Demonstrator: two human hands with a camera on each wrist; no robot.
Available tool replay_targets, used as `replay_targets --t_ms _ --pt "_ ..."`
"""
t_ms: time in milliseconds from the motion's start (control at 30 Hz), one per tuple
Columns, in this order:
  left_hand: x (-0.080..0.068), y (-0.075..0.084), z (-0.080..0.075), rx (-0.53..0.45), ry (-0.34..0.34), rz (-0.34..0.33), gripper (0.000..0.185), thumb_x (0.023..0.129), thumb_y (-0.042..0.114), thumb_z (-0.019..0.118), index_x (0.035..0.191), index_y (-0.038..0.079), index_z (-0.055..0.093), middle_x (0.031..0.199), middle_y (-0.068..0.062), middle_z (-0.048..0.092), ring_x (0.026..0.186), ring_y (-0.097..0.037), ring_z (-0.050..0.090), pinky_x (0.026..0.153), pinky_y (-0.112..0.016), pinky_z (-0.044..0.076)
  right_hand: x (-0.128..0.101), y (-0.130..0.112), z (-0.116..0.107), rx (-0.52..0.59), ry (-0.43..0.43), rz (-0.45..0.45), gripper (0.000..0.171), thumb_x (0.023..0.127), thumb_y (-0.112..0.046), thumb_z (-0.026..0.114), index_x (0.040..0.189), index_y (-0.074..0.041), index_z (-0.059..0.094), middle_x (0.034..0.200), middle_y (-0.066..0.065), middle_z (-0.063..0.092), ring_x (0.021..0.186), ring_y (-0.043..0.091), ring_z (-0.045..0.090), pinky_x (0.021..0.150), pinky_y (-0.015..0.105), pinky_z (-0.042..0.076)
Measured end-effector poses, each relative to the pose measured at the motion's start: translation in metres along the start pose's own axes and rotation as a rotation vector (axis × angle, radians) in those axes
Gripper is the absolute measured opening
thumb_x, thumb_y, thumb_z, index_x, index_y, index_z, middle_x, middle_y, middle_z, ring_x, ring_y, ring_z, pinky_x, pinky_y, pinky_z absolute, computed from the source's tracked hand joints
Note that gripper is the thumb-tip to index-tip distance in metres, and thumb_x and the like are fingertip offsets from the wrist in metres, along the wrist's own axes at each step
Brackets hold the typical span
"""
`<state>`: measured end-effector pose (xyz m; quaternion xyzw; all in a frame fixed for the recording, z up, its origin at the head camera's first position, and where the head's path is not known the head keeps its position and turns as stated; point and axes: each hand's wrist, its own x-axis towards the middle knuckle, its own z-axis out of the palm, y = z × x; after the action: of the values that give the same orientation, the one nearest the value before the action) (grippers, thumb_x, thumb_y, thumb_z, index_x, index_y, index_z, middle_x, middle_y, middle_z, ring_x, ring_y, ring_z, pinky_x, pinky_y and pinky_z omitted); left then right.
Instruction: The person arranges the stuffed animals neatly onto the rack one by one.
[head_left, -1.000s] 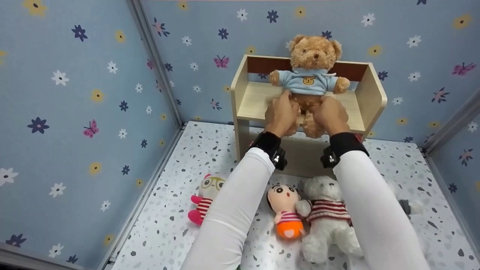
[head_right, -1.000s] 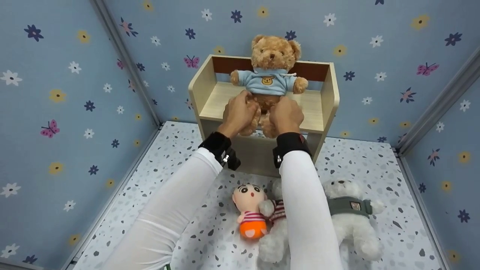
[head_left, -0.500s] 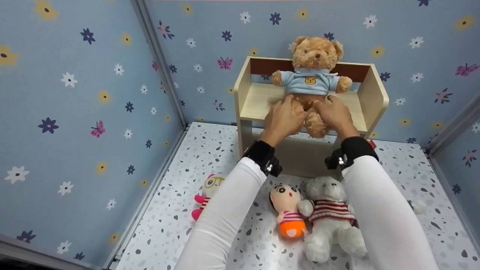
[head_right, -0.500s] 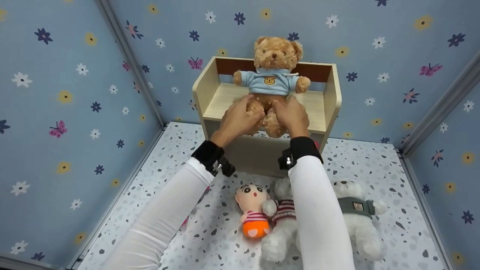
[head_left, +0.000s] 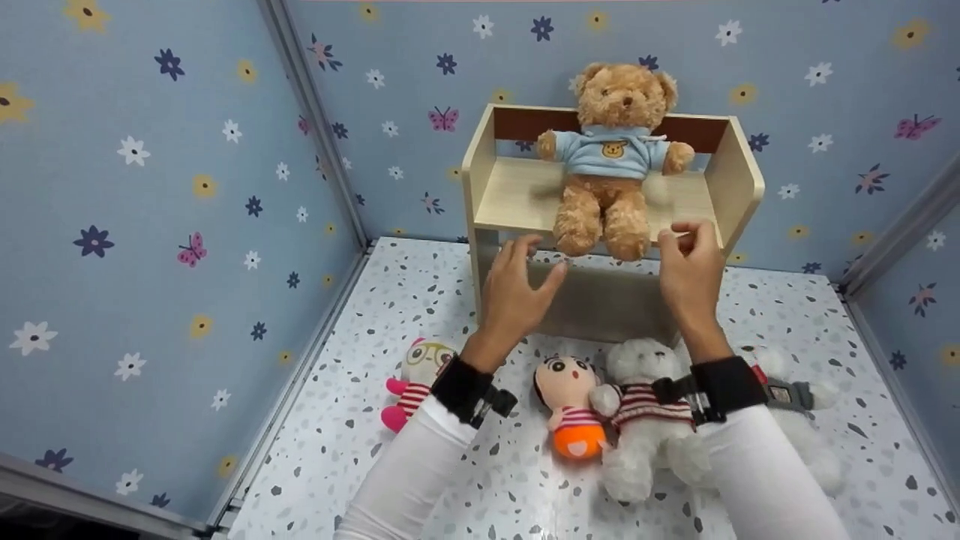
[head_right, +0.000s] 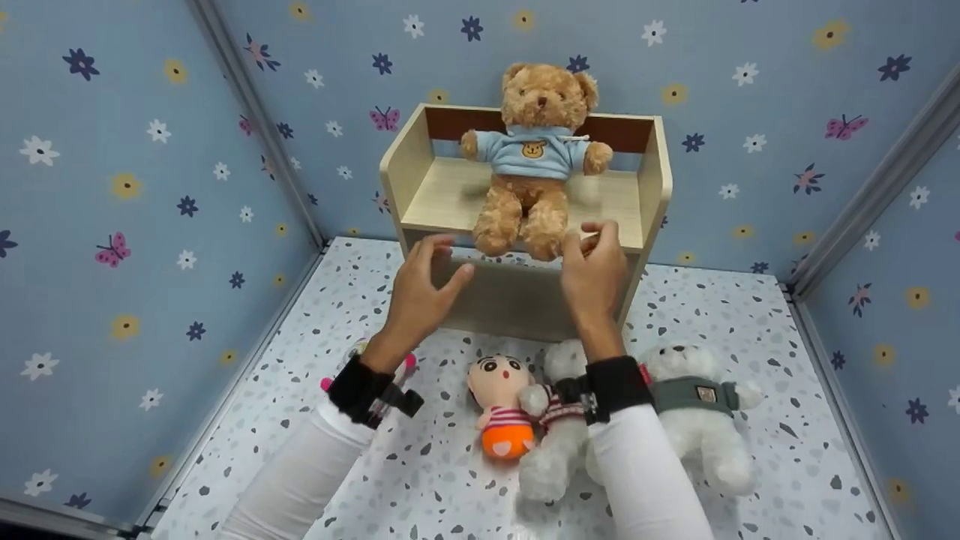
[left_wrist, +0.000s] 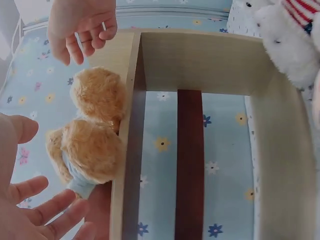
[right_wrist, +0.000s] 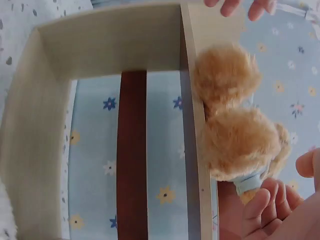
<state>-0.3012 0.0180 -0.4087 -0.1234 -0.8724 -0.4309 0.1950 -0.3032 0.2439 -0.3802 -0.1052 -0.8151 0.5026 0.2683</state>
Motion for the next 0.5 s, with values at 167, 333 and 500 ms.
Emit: replay_targets --t_ms 167,333,500 --pt "-0.045 -0.027 -0.009 -0.071 -0.043 -0.057 0.034 0.09 0.039 0.062 0.118 0.02 0.057 0.108 0.0 0.063 0.101 -0.017 0.06 0.086 -0.032 0.048 -0.043 0.015 0.003 0.041 -0.049 -0.094 0.012 0.093 -0.022 0.057 0.099 -0.013 0.062 0.076 -0.002 0.053 0.066 0.012 0.048 0.058 0.024 0.038" --pt "-0.088 -0.061 -0.004 -0.092 -0.071 -0.127 0.016 0.09 0.029 0.063 0.103 0.019 0.064 0.087 0.002 0.066 0.082 -0.016 0.063 0.074 -0.028 0.049 -0.085 0.035 0.011 0.034 -0.183 -0.099 0.008 0.093 -0.019 0.058 0.092 -0.013 0.064 0.074 0.002 0.055 0.064 0.014 0.051 0.056 0.022 0.041" --pt "-0.137 -0.095 0.011 -0.098 -0.091 -0.204 0.007 0.089 0.024 0.064 0.095 0.02 0.066 0.076 0.005 0.066 0.068 -0.008 0.06 0.065 -0.025 0.048 -0.133 0.055 0.027 0.05 -0.355 -0.011 0.009 0.094 -0.017 0.058 0.092 -0.013 0.065 0.076 0.006 0.057 0.064 0.018 0.053 0.055 0.024 0.045"
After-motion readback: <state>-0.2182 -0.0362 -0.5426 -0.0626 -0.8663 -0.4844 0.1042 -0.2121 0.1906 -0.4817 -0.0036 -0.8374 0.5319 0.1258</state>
